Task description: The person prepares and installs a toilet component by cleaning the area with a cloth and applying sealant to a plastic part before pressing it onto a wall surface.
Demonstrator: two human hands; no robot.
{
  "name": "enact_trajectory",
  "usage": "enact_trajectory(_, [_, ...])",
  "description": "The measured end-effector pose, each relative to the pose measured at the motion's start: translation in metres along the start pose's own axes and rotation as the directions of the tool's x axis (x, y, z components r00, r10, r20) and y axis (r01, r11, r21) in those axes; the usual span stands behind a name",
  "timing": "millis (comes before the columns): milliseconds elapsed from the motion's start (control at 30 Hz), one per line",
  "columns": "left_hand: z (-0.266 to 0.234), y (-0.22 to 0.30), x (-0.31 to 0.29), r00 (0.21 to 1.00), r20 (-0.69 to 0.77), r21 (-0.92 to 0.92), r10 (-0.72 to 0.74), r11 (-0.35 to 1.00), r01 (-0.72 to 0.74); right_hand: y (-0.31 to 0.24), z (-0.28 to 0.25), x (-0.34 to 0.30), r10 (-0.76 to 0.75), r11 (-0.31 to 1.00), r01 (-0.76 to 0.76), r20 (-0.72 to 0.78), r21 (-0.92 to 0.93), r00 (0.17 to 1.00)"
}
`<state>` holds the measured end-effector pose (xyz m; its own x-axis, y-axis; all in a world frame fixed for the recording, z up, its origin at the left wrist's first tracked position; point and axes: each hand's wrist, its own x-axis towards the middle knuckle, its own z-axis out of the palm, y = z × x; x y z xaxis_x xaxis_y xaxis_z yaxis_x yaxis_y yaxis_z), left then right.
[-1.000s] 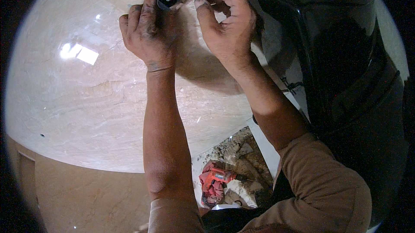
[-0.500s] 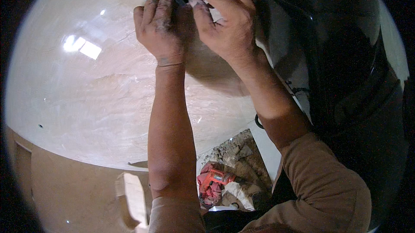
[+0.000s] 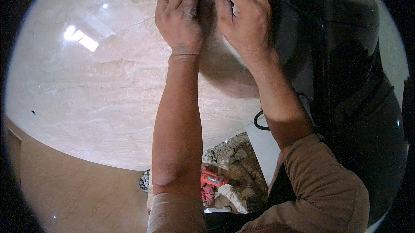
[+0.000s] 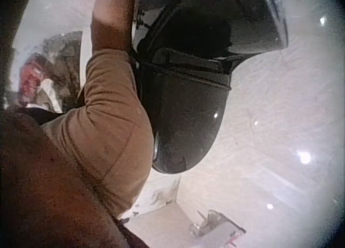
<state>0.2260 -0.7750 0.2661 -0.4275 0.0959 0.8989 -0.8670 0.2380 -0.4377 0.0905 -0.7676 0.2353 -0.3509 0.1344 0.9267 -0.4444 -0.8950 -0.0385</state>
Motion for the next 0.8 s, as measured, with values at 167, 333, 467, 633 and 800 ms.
enact_trajectory(167, [-0.012,0.009,0.004,0.997,0.065,-0.039,-0.029,0.999,0.031,-0.003,0.005,-0.007,0.079,0.997,-0.079,-0.002,0.022,0.997])
enact_trajectory(333, [-0.004,-0.002,0.001,1.0,-0.007,-0.028,0.027,0.999,-0.027,-0.007,-0.011,-0.025,0.155,0.984,-0.14,-0.147,0.108,0.977])
enact_trajectory(467, [0.002,-0.005,-0.006,0.998,0.057,0.032,0.008,0.999,-0.01,-0.012,-0.031,-0.045,0.396,0.901,-0.378,-0.044,0.213,0.917])
enact_trajectory(633, [0.001,-0.004,-0.004,1.0,0.016,-0.022,0.016,1.0,-0.016,-0.013,-0.023,-0.048,0.331,0.925,-0.302,-0.096,0.232,0.939])
enact_trajectory(800, [0.002,-0.004,-0.004,0.999,0.043,0.03,0.002,1.0,-0.004,-0.011,-0.018,-0.038,0.317,0.932,-0.295,-0.075,0.212,0.946])
